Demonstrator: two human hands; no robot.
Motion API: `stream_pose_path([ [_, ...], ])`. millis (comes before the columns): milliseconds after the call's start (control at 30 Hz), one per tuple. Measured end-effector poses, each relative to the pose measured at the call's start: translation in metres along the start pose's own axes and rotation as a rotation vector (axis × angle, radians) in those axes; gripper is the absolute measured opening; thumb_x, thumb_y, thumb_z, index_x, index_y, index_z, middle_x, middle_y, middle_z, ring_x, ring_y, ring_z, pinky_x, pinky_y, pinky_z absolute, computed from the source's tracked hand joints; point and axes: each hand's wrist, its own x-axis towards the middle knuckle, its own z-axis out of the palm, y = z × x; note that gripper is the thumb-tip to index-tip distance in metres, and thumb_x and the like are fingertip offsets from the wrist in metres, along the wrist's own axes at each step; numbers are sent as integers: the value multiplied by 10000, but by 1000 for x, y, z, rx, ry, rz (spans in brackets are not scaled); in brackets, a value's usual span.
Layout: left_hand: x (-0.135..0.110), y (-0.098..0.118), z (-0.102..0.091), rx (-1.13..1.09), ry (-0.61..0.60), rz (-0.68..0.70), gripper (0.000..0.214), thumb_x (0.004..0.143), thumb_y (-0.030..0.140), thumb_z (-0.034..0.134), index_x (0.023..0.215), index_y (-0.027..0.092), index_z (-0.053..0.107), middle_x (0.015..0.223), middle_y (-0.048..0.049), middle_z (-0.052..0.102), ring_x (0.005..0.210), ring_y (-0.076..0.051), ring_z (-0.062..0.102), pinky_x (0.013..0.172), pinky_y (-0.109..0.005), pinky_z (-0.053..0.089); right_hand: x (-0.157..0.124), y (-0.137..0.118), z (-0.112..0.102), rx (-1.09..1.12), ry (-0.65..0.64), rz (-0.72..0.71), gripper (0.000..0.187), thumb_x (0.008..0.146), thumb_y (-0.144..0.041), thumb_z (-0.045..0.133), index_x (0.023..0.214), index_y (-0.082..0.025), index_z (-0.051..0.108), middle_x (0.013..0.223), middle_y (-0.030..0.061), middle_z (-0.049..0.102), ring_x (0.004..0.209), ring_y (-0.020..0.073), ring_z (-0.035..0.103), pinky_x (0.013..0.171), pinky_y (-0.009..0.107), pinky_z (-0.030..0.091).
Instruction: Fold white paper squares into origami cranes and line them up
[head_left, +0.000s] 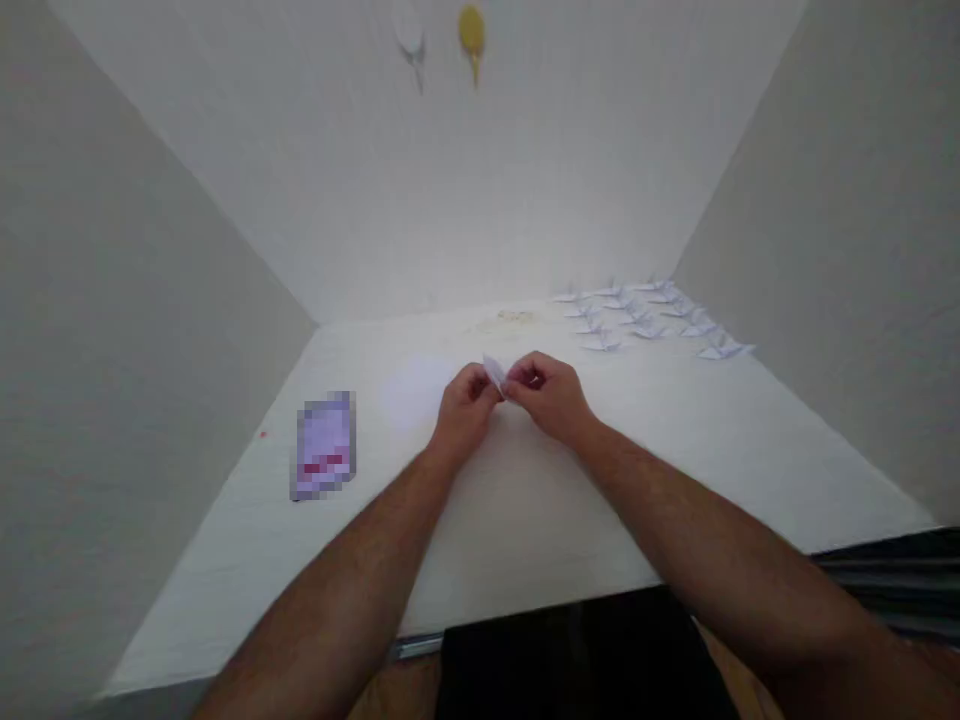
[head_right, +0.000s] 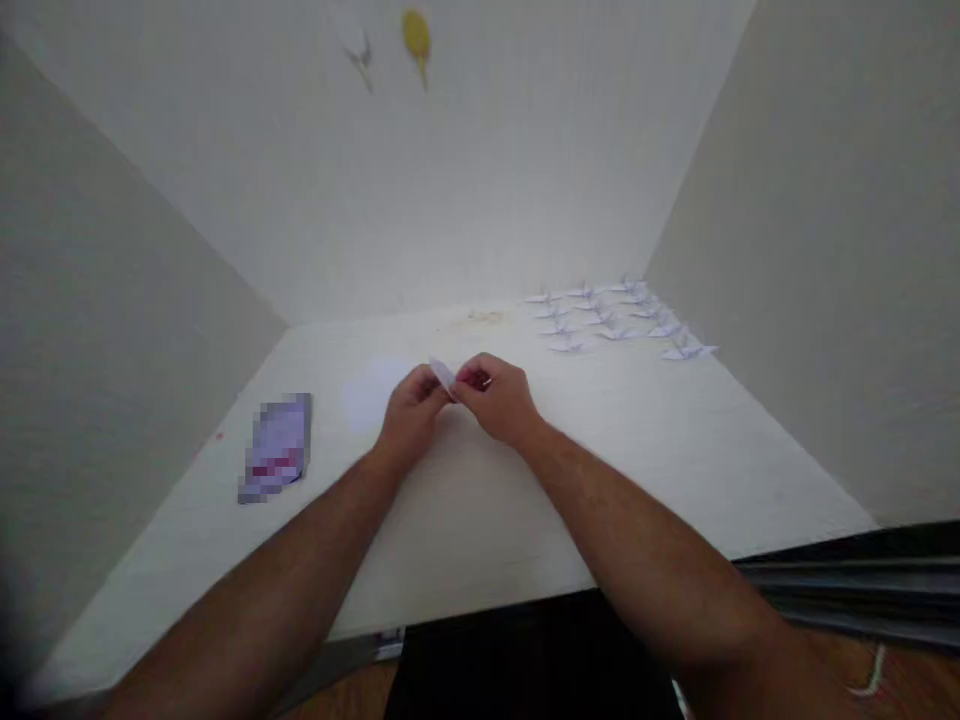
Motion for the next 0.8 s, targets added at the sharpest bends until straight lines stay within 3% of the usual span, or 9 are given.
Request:
stream_pose_path([
  [200, -2, 3, 1, -63, -15, -21, 52, 760, 214, 651, 769, 181, 613, 732, 21, 621, 729, -129, 573, 721, -274, 452, -1, 1, 2, 76, -19, 64, 146, 711, -299, 720, 769, -195, 636, 706, -8, 668, 621, 125, 603, 596, 271, 491],
  [533, -2, -5, -2, -189, -82, -7, 193, 788, 314, 721, 752, 177, 589, 687, 26, 598, 666, -109, 533, 681, -254, 412, 1, 6, 4, 178, -29, 89, 105, 679, -234, 698, 721, -191, 612, 646, -17, 652, 580, 116, 586, 563, 255, 459],
  [800, 0, -11, -4, -400, -72, -101, 255, 676, 297, 834, 758, 173, 626, 707, 16, 631, 665, -107, 555, 688, -259, 433, 0, 5, 3, 188, -51, 73, 113, 692, -266, 729, 718, -186, 653, 672, -5, 683, 594, 122, 617, 573, 259, 490],
])
